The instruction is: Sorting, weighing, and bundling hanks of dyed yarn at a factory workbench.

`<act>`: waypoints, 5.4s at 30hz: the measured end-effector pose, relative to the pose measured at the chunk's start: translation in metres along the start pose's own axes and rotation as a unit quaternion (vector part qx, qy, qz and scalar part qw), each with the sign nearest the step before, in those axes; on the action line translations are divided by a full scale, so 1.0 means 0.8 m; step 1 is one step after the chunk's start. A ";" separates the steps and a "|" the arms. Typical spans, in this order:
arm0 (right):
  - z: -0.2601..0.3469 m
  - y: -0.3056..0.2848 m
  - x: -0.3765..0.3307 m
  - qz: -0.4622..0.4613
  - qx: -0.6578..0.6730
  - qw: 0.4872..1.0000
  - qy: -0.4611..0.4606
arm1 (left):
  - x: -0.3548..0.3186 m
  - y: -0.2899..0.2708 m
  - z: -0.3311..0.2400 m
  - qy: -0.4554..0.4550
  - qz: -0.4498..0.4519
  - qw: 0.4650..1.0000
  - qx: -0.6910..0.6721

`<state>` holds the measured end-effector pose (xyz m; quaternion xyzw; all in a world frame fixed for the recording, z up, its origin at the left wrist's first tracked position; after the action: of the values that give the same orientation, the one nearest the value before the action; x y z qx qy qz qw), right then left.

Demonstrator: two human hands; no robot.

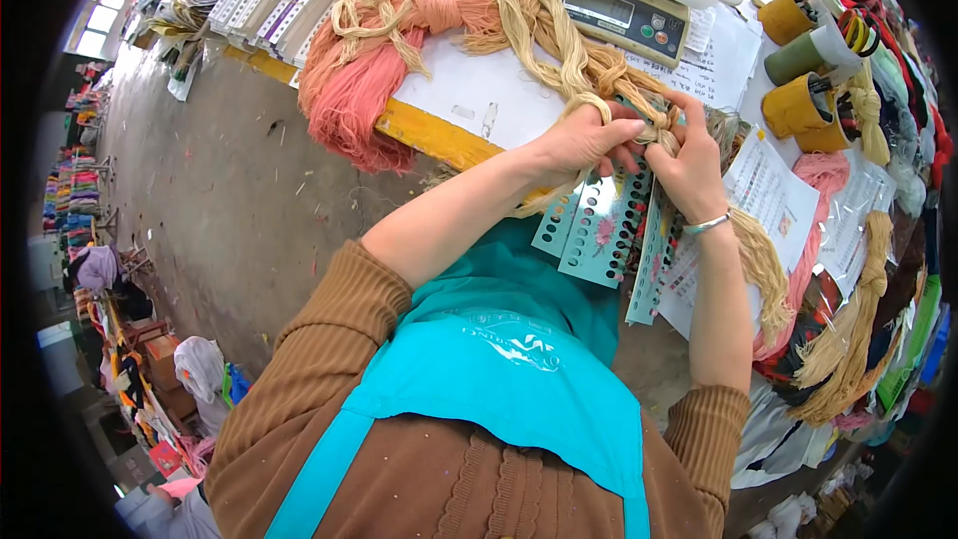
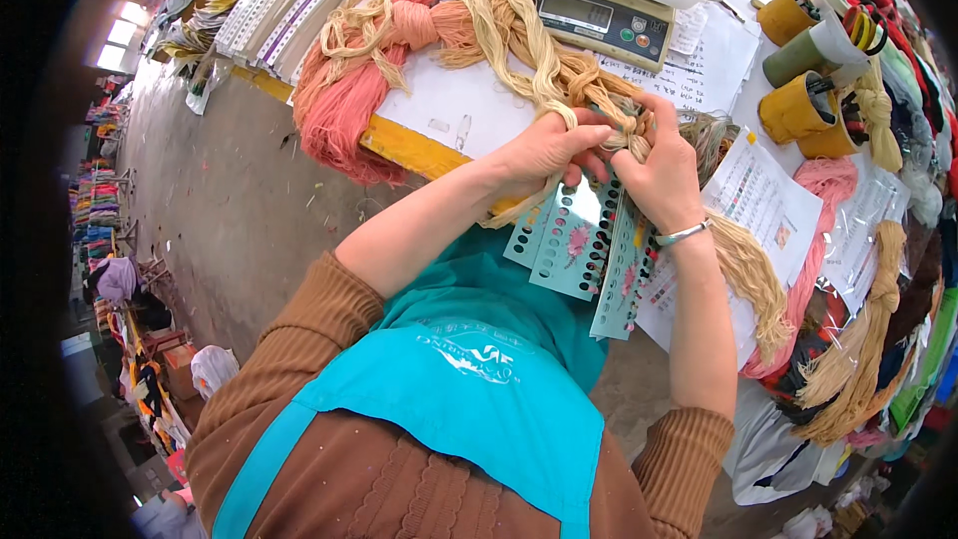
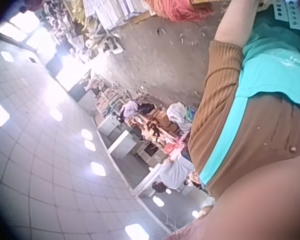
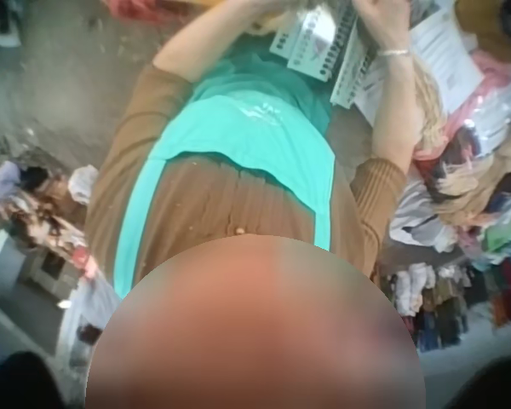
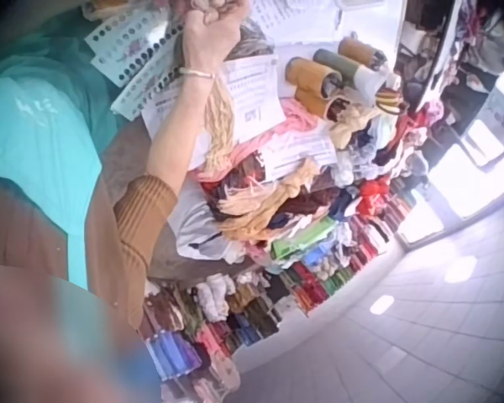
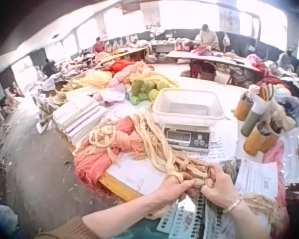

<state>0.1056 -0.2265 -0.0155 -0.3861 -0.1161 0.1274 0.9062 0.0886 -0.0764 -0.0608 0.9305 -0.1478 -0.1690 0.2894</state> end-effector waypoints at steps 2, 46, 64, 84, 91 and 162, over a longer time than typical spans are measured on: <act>-0.001 0.002 -0.001 -0.013 -0.002 1.000 -0.010 | -0.001 0.002 0.004 -0.011 0.002 0.998 -0.058; -0.019 0.051 0.015 0.088 -0.054 0.995 -0.013 | -0.038 -0.029 -0.004 0.017 -0.068 0.995 -0.068; -0.030 0.054 0.020 0.117 -0.029 0.992 0.034 | -0.052 -0.019 -0.015 -0.056 0.028 0.984 -0.165; -0.026 0.049 0.014 0.207 0.214 0.949 0.098 | -0.017 0.008 -0.009 0.175 0.012 0.903 0.393; -0.021 0.055 0.016 0.221 0.197 0.948 0.118 | -0.028 -0.022 0.008 -0.107 0.013 0.986 -0.128; -0.032 0.045 0.014 0.001 0.153 0.987 -0.042 | -0.032 -0.004 -0.016 0.074 -0.022 0.825 0.560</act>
<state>0.1186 -0.2157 -0.0578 -0.2375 -0.1330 0.1611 0.9487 0.0713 -0.0582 -0.0468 0.9453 -0.1746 0.0055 -0.2756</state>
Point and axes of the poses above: each hand's wrist, its own x-axis towards the middle knuckle, its own y-axis out of the palm, z = x × y, the point moved 4 cm from there along x, towards the middle knuckle, and after that the axes turned 15 degrees about -x, right-handed, at the moved point
